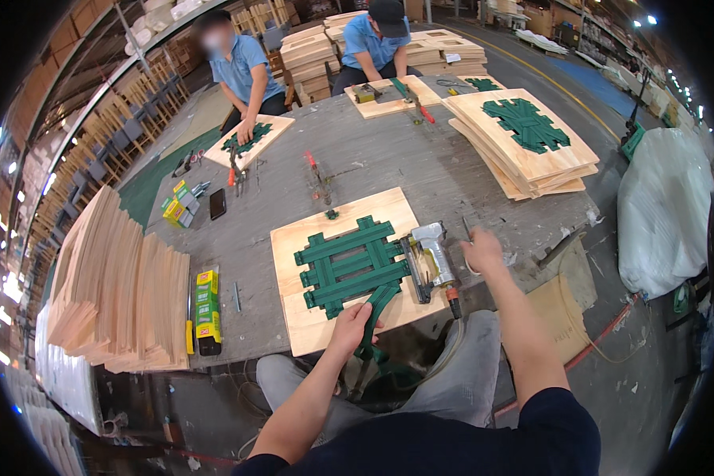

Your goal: The person weaves green plastic strips into a grid pattern on a wooden board. They use a staple gun to secure the strips at intersections and trim excess material with scissors. The process involves repetitive weaving and stapling to create a finished mat.

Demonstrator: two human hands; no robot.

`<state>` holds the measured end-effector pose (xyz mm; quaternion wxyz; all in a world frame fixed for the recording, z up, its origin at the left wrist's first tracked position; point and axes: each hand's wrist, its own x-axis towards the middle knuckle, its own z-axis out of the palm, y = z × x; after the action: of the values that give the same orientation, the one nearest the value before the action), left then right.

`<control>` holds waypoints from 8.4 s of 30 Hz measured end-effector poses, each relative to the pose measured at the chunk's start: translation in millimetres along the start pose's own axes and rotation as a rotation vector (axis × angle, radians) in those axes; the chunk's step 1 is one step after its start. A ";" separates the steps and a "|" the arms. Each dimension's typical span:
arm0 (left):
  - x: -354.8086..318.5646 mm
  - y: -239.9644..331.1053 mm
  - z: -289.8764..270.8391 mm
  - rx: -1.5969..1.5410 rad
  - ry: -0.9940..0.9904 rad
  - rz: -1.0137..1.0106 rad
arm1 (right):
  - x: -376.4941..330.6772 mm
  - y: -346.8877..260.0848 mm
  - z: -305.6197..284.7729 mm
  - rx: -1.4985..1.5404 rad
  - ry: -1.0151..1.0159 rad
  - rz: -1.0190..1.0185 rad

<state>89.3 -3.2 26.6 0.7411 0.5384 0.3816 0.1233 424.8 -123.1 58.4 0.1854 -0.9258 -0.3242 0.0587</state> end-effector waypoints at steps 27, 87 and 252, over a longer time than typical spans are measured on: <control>32.1 67.2 10.1 -0.404 -0.095 -0.031 | -64.1 -60.7 -38.4 -0.477 -0.474 -0.798; -59.4 118.0 -35.1 -0.621 -0.097 0.481 | -22.6 51.8 -18.3 -0.080 0.114 -0.130; 139.1 83.6 -81.9 0.788 0.620 0.627 | 49.2 -234.3 132.5 0.342 0.006 -0.592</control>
<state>145.5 169.7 30.5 0.2673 0.7989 0.4202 0.3371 297.4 116.8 25.9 0.3478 -0.7473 -0.5638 0.0531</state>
